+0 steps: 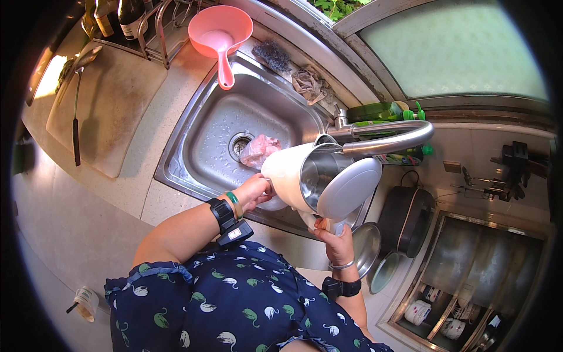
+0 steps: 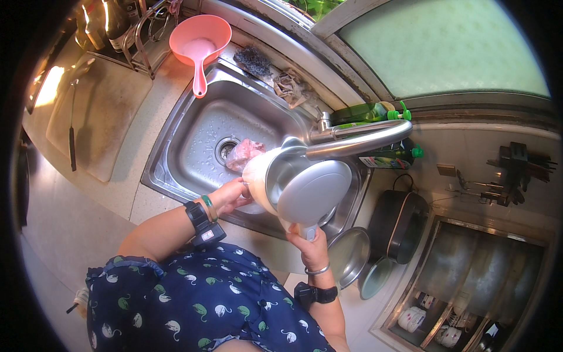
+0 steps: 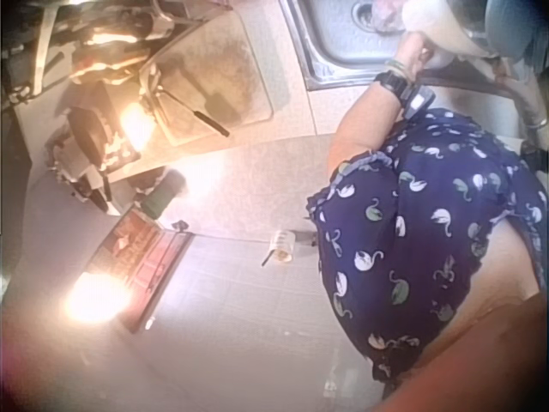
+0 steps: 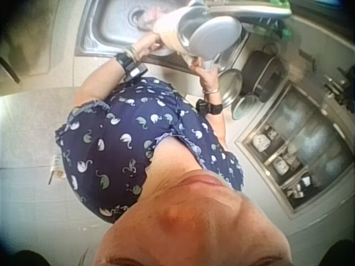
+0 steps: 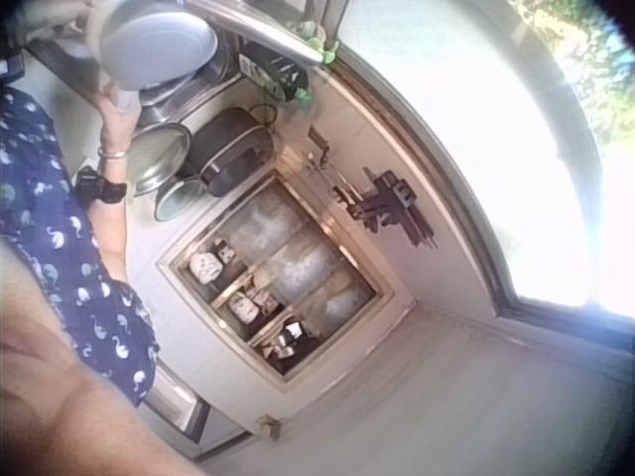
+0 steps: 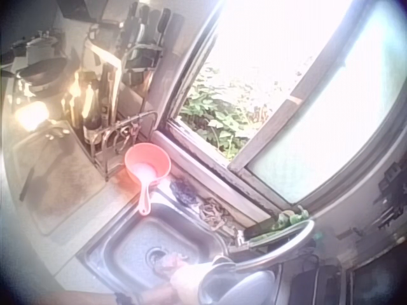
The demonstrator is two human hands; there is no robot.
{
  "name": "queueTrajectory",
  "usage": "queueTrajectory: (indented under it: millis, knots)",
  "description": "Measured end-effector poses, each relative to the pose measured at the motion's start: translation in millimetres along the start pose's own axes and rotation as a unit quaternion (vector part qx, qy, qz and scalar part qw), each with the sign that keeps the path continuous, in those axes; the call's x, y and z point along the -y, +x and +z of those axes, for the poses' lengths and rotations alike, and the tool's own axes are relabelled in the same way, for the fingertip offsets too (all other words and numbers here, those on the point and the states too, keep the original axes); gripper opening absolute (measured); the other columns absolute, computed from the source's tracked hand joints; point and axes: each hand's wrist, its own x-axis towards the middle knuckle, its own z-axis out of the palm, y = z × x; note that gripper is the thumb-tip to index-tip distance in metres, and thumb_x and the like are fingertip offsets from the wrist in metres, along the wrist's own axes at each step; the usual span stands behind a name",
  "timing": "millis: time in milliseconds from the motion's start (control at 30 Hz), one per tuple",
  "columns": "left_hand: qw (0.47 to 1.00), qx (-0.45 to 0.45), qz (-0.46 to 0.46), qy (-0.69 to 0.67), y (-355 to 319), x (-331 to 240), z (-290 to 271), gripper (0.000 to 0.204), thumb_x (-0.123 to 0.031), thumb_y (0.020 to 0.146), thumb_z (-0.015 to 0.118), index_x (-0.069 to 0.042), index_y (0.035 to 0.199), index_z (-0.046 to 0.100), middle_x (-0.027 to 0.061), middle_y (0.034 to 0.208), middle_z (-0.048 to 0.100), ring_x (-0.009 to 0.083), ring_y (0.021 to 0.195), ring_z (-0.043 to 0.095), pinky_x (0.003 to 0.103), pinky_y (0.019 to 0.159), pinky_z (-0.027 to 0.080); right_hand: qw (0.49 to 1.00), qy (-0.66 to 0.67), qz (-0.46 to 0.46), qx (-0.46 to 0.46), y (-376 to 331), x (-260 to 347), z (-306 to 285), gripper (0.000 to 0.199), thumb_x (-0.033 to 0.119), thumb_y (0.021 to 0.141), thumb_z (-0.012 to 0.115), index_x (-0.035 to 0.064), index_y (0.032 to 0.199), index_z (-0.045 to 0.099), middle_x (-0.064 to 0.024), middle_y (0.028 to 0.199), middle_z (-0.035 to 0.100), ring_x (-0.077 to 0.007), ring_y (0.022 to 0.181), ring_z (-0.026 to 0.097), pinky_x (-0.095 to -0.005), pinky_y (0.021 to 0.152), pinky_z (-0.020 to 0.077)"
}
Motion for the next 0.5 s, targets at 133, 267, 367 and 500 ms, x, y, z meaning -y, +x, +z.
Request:
queueTrajectory:
  millis: [133,267,367,500]
  knots:
    - [1.0,-0.006,-0.002,0.001,-3,-2,2,0.05,0.009,0.07,0.046,-0.013,0.115,0.046,0.0007,0.107,0.052,0.0128,0.101,0.05,0.027,0.087,0.042,1.0,0.001,0.001,-0.003,0,0,0,0.025,0.001,0.067,0.066,0.0034,0.091,0.058,-0.0004,0.084,0.058,-0.0099,0.077,0.054,-0.0227,0.071,0.0422]
    - [1.0,-0.013,-0.002,0.006,-7,-4,5,0.051,0.009,0.07,0.046,-0.012,0.116,0.044,0.0014,0.109,0.05,0.0141,0.104,0.049,0.028,0.088,0.041,1.0,0.002,0.001,-0.003,0,0,0,0.025,0.001,0.067,0.066,0.0037,0.091,0.058,0.0,0.083,0.058,-0.0096,0.076,0.054,-0.0226,0.07,0.0421]
    - [1.0,-0.01,0.0,0.003,-6,-3,4,0.051,0.009,0.07,0.046,-0.012,0.116,0.044,0.0015,0.11,0.05,0.0139,0.104,0.048,0.028,0.089,0.041,1.0,0.003,-0.003,0.0,-1,1,0,0.024,0.001,0.067,0.066,0.0039,0.09,0.058,0.0004,0.083,0.057,-0.0093,0.076,0.054,-0.0226,0.07,0.0419]
    - [1.0,-0.012,0.022,0.003,5,5,-1,0.042,0.004,0.069,0.047,-0.015,0.107,0.048,-0.0013,0.092,0.055,0.0102,0.084,0.053,0.027,0.076,0.042,1.0,0.005,0.0,0.001,-1,1,1,0.024,0.001,0.067,0.067,0.0041,0.089,0.058,0.0008,0.082,0.057,-0.009,0.075,0.053,-0.0224,0.069,0.0417]
